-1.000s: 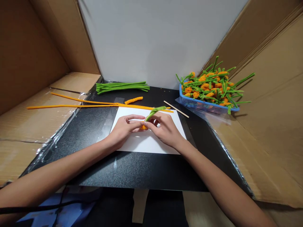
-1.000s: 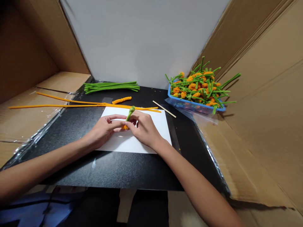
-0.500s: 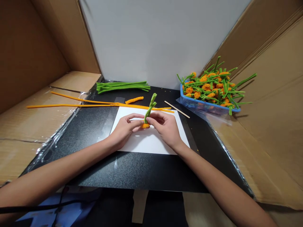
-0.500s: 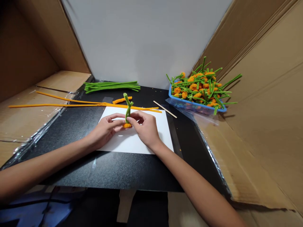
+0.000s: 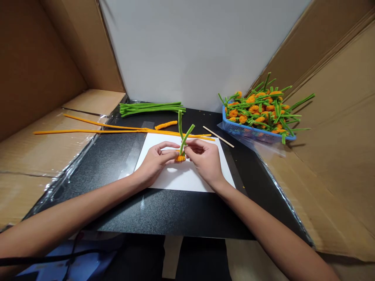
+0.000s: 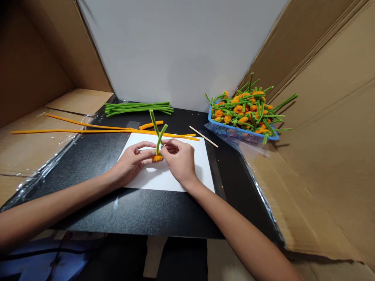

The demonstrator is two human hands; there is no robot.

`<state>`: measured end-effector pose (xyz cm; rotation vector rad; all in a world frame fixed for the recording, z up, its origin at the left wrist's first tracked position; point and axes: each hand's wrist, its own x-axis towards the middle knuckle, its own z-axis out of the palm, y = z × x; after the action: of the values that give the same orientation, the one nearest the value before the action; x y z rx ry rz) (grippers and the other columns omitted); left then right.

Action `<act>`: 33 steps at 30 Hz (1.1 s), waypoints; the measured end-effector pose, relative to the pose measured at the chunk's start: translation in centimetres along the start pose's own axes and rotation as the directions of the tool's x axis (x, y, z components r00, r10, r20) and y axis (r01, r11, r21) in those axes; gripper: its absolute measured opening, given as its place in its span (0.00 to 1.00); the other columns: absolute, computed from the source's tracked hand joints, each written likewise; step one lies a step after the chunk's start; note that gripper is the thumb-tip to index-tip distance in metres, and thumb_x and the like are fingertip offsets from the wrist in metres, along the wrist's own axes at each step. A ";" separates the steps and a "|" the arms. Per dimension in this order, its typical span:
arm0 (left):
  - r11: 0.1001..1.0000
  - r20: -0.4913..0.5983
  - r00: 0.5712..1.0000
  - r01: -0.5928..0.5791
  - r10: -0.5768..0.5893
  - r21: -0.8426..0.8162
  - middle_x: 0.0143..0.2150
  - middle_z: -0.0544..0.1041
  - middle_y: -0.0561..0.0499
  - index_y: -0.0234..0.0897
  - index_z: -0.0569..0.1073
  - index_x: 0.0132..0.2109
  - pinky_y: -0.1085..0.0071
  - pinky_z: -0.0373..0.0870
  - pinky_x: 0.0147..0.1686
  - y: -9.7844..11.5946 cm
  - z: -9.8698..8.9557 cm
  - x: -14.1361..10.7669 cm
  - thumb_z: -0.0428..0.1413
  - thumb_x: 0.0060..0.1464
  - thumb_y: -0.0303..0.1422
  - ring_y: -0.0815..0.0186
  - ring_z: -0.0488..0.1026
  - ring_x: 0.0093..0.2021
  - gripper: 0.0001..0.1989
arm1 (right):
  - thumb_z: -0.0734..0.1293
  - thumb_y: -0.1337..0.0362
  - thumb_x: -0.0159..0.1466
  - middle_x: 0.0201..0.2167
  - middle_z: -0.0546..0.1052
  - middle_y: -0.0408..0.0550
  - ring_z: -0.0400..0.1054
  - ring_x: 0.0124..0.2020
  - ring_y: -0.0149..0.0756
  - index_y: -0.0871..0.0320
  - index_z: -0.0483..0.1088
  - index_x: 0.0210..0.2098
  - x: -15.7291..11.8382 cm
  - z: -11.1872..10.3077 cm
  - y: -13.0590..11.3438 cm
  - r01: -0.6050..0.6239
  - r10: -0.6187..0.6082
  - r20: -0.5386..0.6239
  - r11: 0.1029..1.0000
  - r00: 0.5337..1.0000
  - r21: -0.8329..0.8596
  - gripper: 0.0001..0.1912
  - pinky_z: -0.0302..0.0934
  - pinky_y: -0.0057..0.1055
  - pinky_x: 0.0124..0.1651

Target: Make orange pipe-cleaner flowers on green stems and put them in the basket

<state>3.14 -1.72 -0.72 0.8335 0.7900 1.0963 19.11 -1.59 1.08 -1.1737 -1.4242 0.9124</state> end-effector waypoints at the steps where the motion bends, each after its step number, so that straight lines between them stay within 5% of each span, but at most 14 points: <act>1: 1.000 0.002 1.000 -0.003 0.003 0.011 0.33 0.83 0.47 0.32 0.76 0.42 0.66 0.76 0.43 0.0 0.0 0.0 0.69 0.45 0.29 0.64 0.81 0.34 0.16 | 0.69 0.66 0.57 0.30 0.82 0.49 0.75 0.30 0.36 0.60 0.79 0.32 0.1 -0.2 0.0 0.018 -0.017 0.039 0.999 0.999 -0.031 0.06 0.69 0.33 0.36; 5: 0.999 -0.034 0.999 -0.013 0.015 0.042 0.32 0.83 0.48 0.32 0.75 0.42 0.68 0.75 0.41 -0.1 0.1 -0.1 0.69 0.45 0.30 0.66 0.80 0.32 0.17 | 0.68 0.66 0.59 0.32 0.81 0.49 0.75 0.34 0.37 0.59 0.80 0.31 0.6 -0.8 0.1 0.139 -0.112 0.203 0.983 0.973 -0.124 0.07 0.68 0.35 0.40; 10: 1.000 -0.141 0.990 -0.013 0.012 -0.002 0.31 0.82 0.48 0.33 0.74 0.42 0.71 0.72 0.36 0.0 0.4 0.1 0.70 0.42 0.29 0.66 0.78 0.31 0.20 | 0.71 0.64 0.58 0.30 0.80 0.47 0.75 0.31 0.35 0.61 0.78 0.40 0.5 -0.3 0.8 0.063 -0.063 0.110 0.998 0.992 0.001 0.11 0.70 0.33 0.38; 15: 0.999 -0.190 0.982 -0.033 0.027 -0.032 0.30 0.80 0.48 0.30 0.76 0.33 0.70 0.72 0.39 -0.2 0.2 0.3 0.71 0.41 0.30 0.68 0.77 0.31 0.13 | 0.70 0.67 0.58 0.31 0.82 0.49 0.77 0.32 0.37 0.60 0.79 0.32 0.5 -0.2 0.9 0.056 -0.050 0.162 0.998 0.986 -0.033 0.05 0.71 0.34 0.40; 24: 0.999 -0.143 0.990 0.020 -0.016 0.027 0.30 0.80 0.49 0.32 0.76 0.39 0.76 0.71 0.30 0.5 0.1 0.3 0.68 0.45 0.28 0.71 0.75 0.26 0.13 | 0.70 0.66 0.63 0.35 0.83 0.48 0.75 0.36 0.36 0.54 0.83 0.38 1.3 -1.7 0.0 0.297 -0.208 0.390 0.937 0.897 -0.185 0.08 0.67 0.34 0.40; 33: 0.998 -0.186 0.981 0.050 -0.056 -0.035 0.34 0.81 0.46 0.30 0.76 0.43 0.71 0.77 0.36 0.7 0.5 0.2 0.62 0.49 0.21 0.68 0.78 0.29 0.12 | 0.71 0.64 0.62 0.35 0.84 0.48 0.76 0.35 0.36 0.54 0.83 0.37 1.3 -1.5 1.3 0.214 -0.158 0.318 0.965 0.935 -0.149 0.06 0.67 0.35 0.40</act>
<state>3.33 -1.45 0.13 0.6866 0.9453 1.1476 20.83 -0.08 0.46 -1.0368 -1.8687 0.8680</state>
